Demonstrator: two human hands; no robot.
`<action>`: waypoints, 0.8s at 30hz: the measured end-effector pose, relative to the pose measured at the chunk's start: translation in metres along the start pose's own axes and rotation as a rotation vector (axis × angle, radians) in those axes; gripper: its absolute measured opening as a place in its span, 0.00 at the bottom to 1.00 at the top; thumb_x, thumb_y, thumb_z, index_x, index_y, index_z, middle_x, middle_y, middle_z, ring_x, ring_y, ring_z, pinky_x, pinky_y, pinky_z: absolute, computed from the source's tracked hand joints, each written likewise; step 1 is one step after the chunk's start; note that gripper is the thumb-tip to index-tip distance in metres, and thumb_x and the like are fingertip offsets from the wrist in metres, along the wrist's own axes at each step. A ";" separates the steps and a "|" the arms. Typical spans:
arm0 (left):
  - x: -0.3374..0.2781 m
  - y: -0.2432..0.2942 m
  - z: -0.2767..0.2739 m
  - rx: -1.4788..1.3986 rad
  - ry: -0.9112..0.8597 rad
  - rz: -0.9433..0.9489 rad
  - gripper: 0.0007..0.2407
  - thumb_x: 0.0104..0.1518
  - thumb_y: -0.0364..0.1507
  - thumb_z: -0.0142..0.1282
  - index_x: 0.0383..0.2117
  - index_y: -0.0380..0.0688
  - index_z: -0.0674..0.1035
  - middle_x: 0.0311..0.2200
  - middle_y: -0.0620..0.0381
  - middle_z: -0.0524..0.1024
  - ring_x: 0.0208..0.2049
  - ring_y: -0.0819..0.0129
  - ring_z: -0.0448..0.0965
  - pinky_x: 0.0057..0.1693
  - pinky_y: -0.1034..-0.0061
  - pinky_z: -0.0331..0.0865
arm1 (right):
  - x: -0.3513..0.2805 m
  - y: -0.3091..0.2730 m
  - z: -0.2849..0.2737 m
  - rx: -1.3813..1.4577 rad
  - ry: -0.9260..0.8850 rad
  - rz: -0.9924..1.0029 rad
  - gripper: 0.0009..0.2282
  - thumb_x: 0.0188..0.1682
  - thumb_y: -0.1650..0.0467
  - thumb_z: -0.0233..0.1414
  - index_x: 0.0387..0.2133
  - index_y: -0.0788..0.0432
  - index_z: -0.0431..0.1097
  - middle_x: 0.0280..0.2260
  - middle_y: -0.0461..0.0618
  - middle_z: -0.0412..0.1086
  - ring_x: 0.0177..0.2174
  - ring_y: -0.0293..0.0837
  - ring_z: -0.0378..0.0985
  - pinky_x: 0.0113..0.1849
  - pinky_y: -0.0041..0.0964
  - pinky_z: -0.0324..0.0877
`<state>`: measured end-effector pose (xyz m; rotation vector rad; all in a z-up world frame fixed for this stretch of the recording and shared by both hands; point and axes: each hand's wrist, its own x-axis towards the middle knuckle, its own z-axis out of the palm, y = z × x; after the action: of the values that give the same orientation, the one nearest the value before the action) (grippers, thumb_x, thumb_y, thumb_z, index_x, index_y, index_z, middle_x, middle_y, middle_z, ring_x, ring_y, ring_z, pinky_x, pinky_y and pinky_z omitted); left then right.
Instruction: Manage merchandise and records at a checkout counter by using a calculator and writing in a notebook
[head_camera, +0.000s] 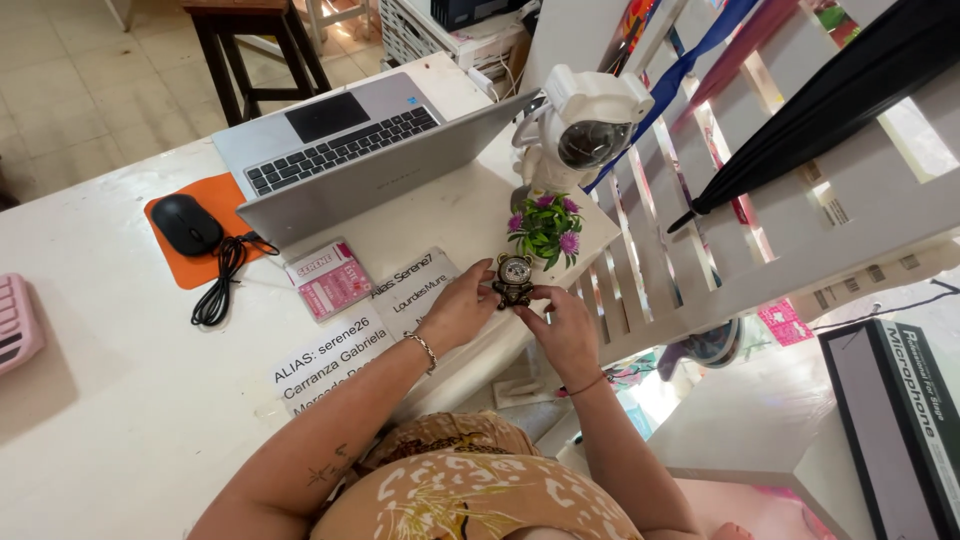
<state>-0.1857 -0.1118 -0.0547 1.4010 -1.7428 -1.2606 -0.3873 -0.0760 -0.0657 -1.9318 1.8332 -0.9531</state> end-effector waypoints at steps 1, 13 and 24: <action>0.002 0.000 0.000 0.002 -0.001 -0.001 0.29 0.59 0.30 0.54 0.69 0.40 0.60 0.61 0.38 0.70 0.58 0.52 0.75 0.61 0.65 0.73 | 0.001 -0.002 0.001 0.002 0.000 0.001 0.15 0.45 0.57 0.63 0.38 0.50 0.75 0.41 0.45 0.78 0.36 0.47 0.79 0.41 0.42 0.75; -0.005 0.014 -0.012 0.100 0.021 -0.025 0.28 0.62 0.32 0.50 0.69 0.39 0.59 0.63 0.38 0.68 0.62 0.50 0.71 0.64 0.59 0.69 | 0.008 -0.010 0.008 -0.066 0.079 -0.166 0.15 0.45 0.56 0.62 0.41 0.46 0.74 0.25 0.45 0.71 0.33 0.47 0.76 0.36 0.41 0.74; -0.058 0.037 -0.032 -0.110 0.203 0.046 0.24 0.61 0.25 0.51 0.66 0.39 0.64 0.62 0.36 0.68 0.64 0.43 0.66 0.65 0.60 0.67 | 0.002 -0.031 -0.009 0.005 0.293 -0.509 0.11 0.43 0.61 0.67 0.35 0.48 0.77 0.26 0.40 0.75 0.25 0.41 0.75 0.32 0.35 0.72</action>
<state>-0.1569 -0.0669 -0.0009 1.3670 -1.5378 -1.1302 -0.3696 -0.0713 -0.0384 -2.4201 1.4848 -1.4579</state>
